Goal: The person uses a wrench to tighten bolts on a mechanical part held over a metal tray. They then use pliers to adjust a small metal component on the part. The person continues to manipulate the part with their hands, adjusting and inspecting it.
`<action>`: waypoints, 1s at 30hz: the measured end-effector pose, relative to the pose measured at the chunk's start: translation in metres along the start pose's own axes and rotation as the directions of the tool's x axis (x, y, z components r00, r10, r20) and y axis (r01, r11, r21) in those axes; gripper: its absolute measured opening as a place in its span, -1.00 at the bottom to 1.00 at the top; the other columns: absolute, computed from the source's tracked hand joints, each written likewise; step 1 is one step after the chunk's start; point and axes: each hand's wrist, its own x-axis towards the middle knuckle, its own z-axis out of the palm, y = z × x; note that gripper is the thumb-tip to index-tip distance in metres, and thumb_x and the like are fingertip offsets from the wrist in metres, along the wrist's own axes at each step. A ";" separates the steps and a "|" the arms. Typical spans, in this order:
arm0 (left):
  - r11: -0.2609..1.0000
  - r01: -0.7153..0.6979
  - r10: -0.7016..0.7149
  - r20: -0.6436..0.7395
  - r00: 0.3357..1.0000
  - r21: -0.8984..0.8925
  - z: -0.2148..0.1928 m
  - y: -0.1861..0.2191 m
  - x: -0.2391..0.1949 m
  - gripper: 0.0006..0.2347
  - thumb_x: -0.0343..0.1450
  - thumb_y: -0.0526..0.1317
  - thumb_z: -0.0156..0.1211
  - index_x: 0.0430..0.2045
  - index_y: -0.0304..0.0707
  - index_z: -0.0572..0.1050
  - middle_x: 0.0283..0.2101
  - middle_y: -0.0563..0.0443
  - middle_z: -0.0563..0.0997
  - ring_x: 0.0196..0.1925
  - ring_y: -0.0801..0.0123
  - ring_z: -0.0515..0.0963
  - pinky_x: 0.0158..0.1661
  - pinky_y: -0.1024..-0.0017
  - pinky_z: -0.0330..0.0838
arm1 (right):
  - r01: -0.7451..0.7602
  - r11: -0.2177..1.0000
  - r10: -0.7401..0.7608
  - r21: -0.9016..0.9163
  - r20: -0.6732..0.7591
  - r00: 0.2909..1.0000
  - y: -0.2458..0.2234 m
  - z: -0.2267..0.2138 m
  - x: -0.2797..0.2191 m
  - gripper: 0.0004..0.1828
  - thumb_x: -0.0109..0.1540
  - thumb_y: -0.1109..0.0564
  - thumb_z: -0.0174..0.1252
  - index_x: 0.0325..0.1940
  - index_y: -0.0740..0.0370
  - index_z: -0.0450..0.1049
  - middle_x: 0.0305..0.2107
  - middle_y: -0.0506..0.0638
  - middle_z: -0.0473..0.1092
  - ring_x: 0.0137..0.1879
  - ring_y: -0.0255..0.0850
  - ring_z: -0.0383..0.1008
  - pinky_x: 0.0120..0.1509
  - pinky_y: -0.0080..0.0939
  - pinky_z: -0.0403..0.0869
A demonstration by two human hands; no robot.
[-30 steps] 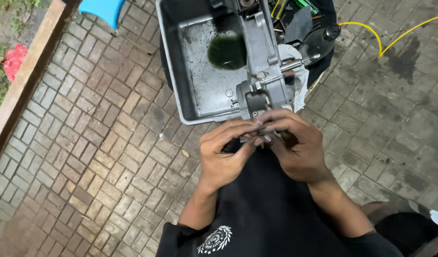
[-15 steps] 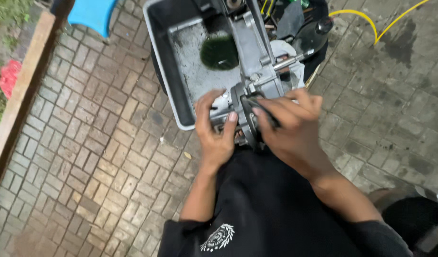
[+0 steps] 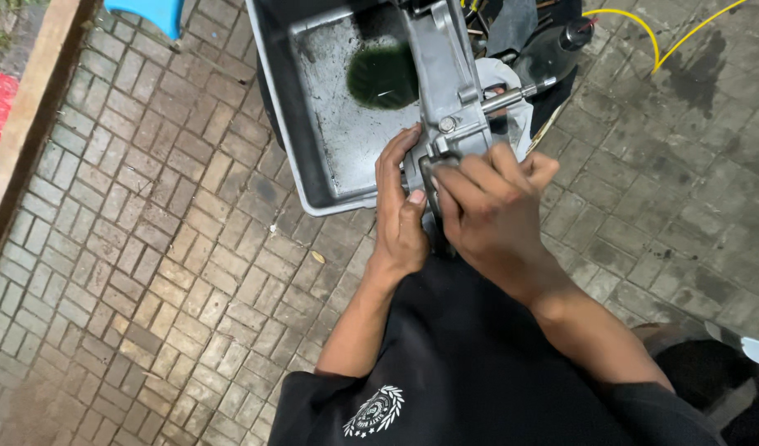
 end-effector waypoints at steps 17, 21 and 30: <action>1.000 -0.004 0.004 -0.024 1.000 0.005 0.003 -0.010 -0.001 -0.47 0.51 0.04 -0.30 0.31 -0.33 0.22 0.34 -0.19 0.31 0.48 -0.09 0.20 0.49 0.00 -0.04 | 0.060 0.998 -0.061 -0.018 -0.033 0.998 -0.001 0.004 -0.002 -0.86 0.39 0.17 0.08 -0.21 0.05 0.53 -0.48 -0.14 0.22 -0.24 -0.15 0.34 0.00 -0.01 0.06; 1.000 -0.010 0.010 -0.023 1.000 0.012 0.004 -0.007 -0.001 -0.48 0.51 0.02 -0.30 0.29 -0.34 0.23 0.33 -0.20 0.31 0.48 -0.10 0.21 0.49 0.00 -0.04 | 0.038 0.999 -0.041 -0.026 -0.114 0.993 0.003 0.016 0.001 -0.90 0.38 0.18 0.17 -0.23 0.07 0.56 -0.48 -0.16 0.24 -0.24 -0.16 0.34 0.00 -0.01 0.07; 1.000 -0.020 0.020 -0.041 0.999 0.023 0.004 -0.013 -0.001 -0.48 0.48 0.00 -0.28 0.28 -0.33 0.26 0.32 -0.19 0.34 0.46 -0.08 0.24 0.48 -0.01 -0.02 | 0.068 0.995 -0.079 -0.071 -0.175 0.981 0.002 0.015 0.004 -0.86 0.37 0.14 0.18 -0.28 0.06 0.57 -0.51 -0.16 0.25 -0.30 -0.17 0.33 -0.02 -0.04 0.09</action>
